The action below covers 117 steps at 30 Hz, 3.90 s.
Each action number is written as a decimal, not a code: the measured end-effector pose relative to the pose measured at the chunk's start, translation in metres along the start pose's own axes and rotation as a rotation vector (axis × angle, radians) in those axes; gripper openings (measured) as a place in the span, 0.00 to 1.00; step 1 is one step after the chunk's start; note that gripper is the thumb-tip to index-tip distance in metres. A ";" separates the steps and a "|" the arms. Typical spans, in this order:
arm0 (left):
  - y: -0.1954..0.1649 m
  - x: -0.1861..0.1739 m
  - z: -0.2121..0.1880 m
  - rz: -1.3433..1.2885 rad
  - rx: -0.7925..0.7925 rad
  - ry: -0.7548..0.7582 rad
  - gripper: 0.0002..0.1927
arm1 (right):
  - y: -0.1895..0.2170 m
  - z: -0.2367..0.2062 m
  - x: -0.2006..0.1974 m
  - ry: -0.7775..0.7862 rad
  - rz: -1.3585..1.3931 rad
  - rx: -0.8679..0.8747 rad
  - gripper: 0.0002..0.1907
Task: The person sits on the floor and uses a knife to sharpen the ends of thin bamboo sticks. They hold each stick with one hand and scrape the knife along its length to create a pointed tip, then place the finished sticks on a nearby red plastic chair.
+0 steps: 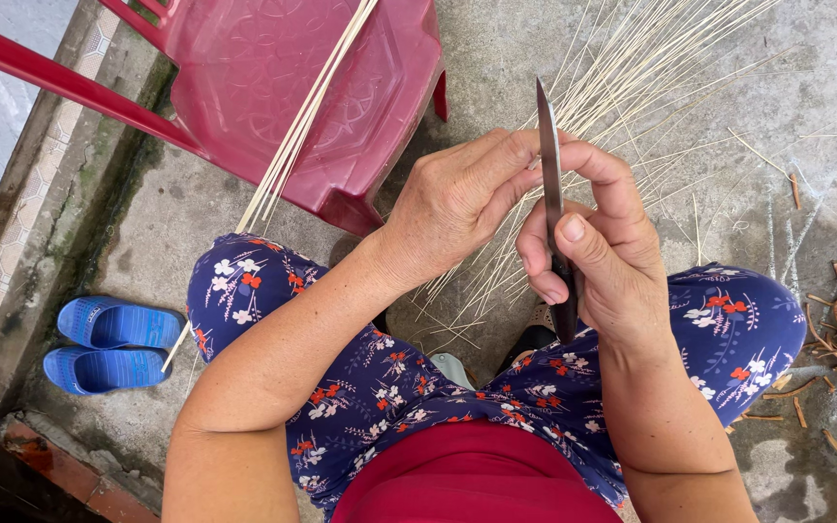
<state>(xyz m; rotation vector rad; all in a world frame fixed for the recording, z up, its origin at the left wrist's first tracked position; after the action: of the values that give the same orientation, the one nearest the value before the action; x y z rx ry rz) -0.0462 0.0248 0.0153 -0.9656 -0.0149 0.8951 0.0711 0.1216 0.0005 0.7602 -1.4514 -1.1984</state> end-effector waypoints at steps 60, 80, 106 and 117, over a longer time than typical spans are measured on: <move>-0.011 -0.001 -0.002 0.179 0.002 -0.077 0.21 | -0.001 -0.003 0.003 -0.055 0.069 -0.026 0.23; -0.014 0.004 -0.002 0.257 0.004 -0.078 0.23 | -0.002 0.000 0.001 -0.067 0.144 -0.025 0.22; -0.018 0.012 -0.002 0.310 -0.022 -0.090 0.21 | -0.003 0.000 0.000 -0.139 0.147 -0.044 0.19; -0.019 0.001 0.001 0.174 -0.033 -0.076 0.13 | -0.004 0.000 0.002 -0.065 0.213 -0.028 0.21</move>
<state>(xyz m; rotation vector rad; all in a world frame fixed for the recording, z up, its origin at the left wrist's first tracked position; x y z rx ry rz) -0.0335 0.0220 0.0291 -0.9740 -0.0102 1.0942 0.0704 0.1185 -0.0024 0.5369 -1.5251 -1.0859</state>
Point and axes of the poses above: each hand's wrist, its own z-axis towards the middle knuckle, its own x-axis out of the palm, y = z × x, the point moved 6 cm from there along z, towards the middle knuckle, and after that the axes turned 5 degrees about -z, right-handed, at the moved point
